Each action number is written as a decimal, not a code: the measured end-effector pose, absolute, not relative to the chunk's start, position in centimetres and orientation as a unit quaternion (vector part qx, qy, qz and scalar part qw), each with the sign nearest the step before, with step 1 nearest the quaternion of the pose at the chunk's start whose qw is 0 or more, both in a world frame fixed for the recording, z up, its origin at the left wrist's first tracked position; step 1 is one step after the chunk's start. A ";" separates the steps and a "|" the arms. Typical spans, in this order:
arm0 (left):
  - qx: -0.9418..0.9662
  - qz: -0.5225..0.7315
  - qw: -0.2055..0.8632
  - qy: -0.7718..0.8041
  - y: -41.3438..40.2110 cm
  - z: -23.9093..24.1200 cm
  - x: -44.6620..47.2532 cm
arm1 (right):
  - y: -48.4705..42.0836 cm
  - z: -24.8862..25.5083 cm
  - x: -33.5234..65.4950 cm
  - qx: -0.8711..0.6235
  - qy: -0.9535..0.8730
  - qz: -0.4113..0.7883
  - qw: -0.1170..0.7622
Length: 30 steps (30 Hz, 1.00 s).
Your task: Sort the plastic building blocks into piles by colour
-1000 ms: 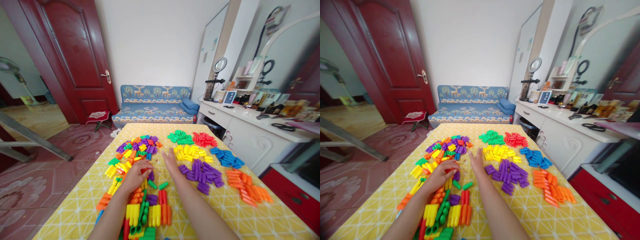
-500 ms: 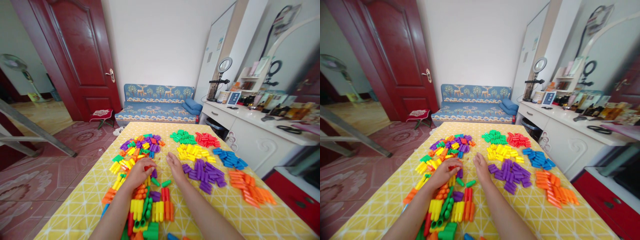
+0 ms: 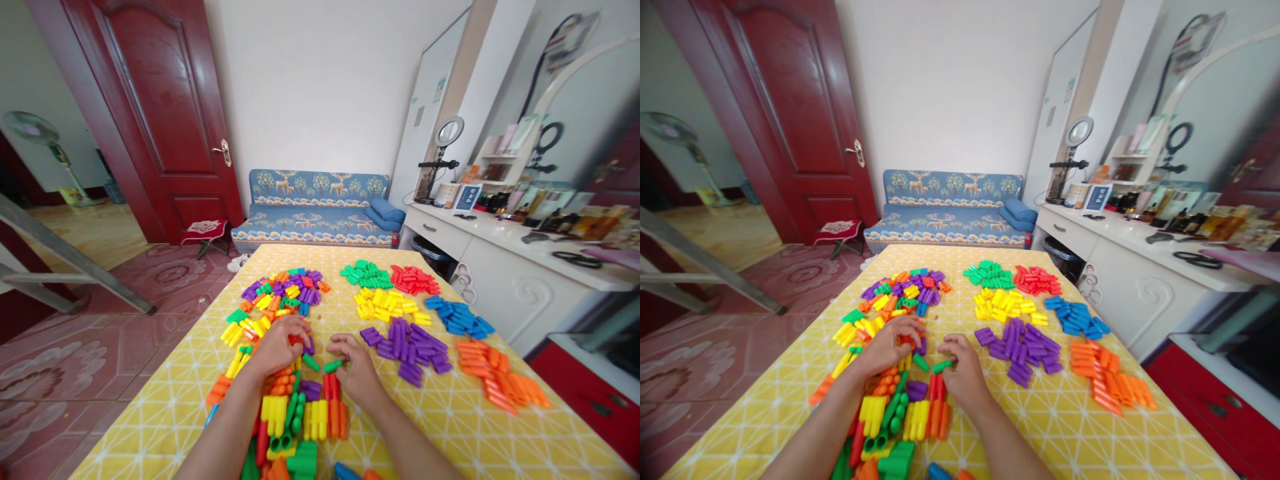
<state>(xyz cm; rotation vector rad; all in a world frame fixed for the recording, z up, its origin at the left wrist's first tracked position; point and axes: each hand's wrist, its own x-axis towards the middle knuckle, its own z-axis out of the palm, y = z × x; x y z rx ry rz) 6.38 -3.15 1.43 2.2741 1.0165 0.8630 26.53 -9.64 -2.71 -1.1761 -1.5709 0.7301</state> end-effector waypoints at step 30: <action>0.828 0.307 0.258 0.391 -2.9 1.5 6.5 | -9.0 -1.7 25.3 -0.491 -0.710 0.240 0.444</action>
